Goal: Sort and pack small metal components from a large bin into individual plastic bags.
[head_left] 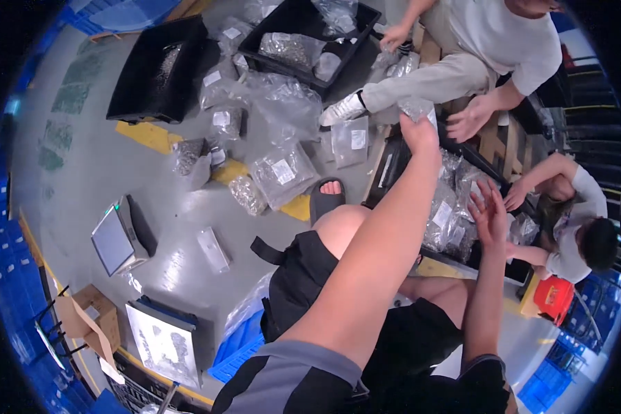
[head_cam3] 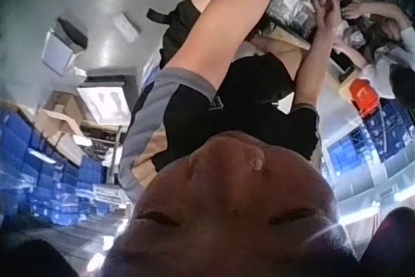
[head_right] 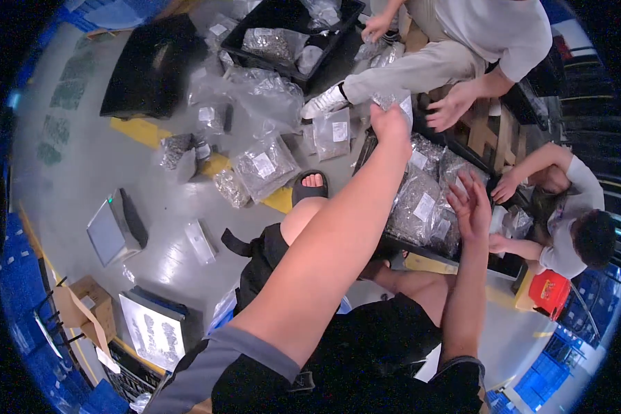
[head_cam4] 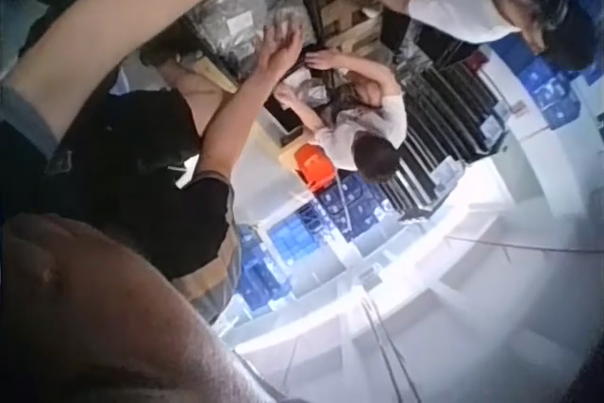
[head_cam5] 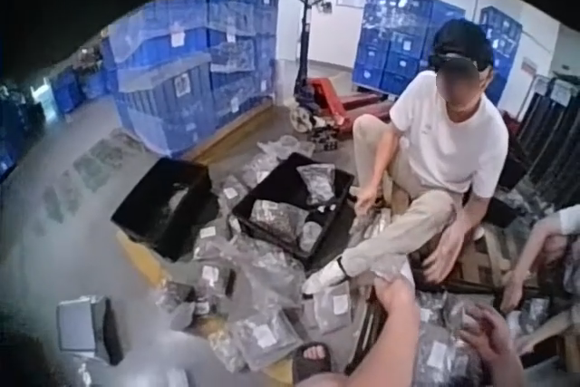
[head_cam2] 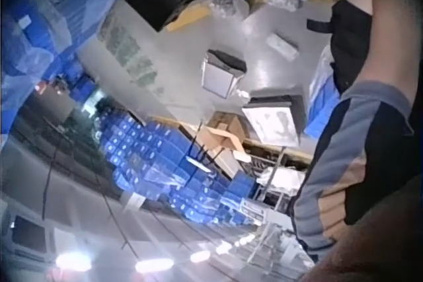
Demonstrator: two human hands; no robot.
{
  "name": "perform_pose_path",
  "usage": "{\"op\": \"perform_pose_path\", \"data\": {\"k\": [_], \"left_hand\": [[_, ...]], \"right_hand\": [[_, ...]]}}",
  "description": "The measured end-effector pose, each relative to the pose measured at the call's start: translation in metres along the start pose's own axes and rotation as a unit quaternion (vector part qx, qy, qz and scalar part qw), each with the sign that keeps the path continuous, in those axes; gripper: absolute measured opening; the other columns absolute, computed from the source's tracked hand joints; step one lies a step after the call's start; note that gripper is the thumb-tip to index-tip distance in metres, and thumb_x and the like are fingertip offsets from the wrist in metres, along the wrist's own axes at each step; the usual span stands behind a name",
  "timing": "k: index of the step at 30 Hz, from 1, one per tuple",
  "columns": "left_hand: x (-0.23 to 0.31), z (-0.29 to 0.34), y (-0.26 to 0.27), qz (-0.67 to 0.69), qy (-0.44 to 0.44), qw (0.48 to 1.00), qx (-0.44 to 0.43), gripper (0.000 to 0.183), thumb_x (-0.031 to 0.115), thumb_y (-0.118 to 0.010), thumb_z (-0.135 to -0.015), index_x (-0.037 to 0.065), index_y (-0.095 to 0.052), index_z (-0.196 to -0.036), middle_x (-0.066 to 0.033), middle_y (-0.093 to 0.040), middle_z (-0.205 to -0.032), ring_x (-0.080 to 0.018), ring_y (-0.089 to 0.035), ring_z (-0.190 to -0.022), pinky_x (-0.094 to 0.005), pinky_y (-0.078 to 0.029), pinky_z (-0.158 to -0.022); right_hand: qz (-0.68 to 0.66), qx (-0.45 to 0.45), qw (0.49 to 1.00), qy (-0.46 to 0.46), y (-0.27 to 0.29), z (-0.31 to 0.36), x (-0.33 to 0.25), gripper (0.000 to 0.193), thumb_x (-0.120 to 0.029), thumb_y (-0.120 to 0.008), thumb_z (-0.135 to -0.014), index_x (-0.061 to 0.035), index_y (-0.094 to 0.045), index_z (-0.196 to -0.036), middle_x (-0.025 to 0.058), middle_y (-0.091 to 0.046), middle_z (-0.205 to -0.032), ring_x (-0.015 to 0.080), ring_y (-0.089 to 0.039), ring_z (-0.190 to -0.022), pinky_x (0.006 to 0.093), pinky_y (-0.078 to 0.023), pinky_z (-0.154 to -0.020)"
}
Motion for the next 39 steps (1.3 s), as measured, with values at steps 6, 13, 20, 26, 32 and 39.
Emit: {"op": "perform_pose_path", "data": {"k": [6,13,20,26,32,39], "left_hand": [[0.007,0.01,-0.013,0.061,0.089,0.993,-0.046,0.042,-0.004,-0.048,-0.086,0.0,-0.047,-0.127,-0.0144,-0.058,-0.121,-0.0252,-0.057,-0.111,-0.0368,-0.042,-0.097],[0.013,0.004,-0.021,0.098,0.082,0.984,-0.125,0.049,-0.003,-0.053,-0.078,0.001,-0.047,-0.126,-0.013,-0.058,-0.12,-0.0246,-0.058,-0.106,-0.0374,-0.045,-0.093],[0.026,-0.003,-0.016,-0.143,0.095,0.957,-0.234,0.057,0.009,-0.054,-0.087,0.009,-0.038,-0.142,-0.0039,-0.059,-0.099,-0.0142,-0.058,-0.082,-0.0237,-0.043,-0.059],[0.036,0.038,-0.024,-0.375,0.03,0.863,-0.337,0.046,0.02,-0.058,-0.089,0.004,-0.049,-0.131,-0.0078,-0.068,-0.113,-0.0166,-0.062,-0.098,-0.0274,-0.044,-0.08],[-0.035,0.105,0.005,-0.609,-0.18,0.572,-0.519,0.036,0.019,-0.059,-0.094,-0.002,-0.055,-0.123,-0.0134,-0.066,-0.113,-0.0207,-0.062,-0.103,-0.0319,-0.047,-0.091],[-0.141,0.219,0.087,-0.69,-0.351,0.188,-0.605,0.067,0.03,-0.059,-0.09,0.007,-0.031,-0.147,-0.0195,-0.021,-0.155,-0.0447,-0.017,-0.141,-0.0581,-0.013,-0.114]], "right_hand": [[-0.014,0.018,1.0,0.014,0.03,0.01,-0.016,0.042,-0.025,-0.05,-0.099,-0.0148,-0.044,-0.139,0.0038,-0.055,-0.134,0.0218,-0.06,-0.108,0.0383,-0.05,-0.092],[-0.032,0.091,0.994,0.04,0.049,0.04,-0.024,0.039,-0.024,-0.051,-0.098,-0.0109,-0.045,-0.135,0.009,-0.058,-0.125,0.0218,-0.062,-0.099,0.0379,-0.053,-0.084],[-0.09,0.091,0.988,0.082,0.06,0.074,-0.019,0.038,-0.023,-0.052,-0.097,-0.0107,-0.047,-0.133,0.01,-0.061,-0.119,0.0227,-0.063,-0.097,0.0363,-0.053,-0.082],[-0.134,0.133,0.97,0.154,0.116,0.137,-0.034,0.036,-0.021,-0.049,-0.098,-0.0055,-0.047,-0.13,0.0132,-0.061,-0.116,0.0227,-0.064,-0.093,0.036,-0.054,-0.081],[-0.167,0.27,0.937,0.147,0.219,0.195,0.056,0.031,-0.015,-0.048,-0.097,-0.0015,-0.05,-0.124,0.0118,-0.064,-0.104,0.0212,-0.063,-0.084,0.035,-0.052,-0.078],[-0.162,0.263,0.948,-0.082,0.239,0.225,0.308,0.026,-0.016,-0.052,-0.093,-0.0044,-0.058,-0.116,0.007,-0.066,-0.097,0.0171,-0.064,-0.08,0.0305,-0.052,-0.07]]}}
Point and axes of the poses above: each hand's wrist, its own z-axis away from the middle knuckle, its own y-axis out of the back of the hand, x = y × z, the point moved 8 cm from there along -z, towards the middle knuckle
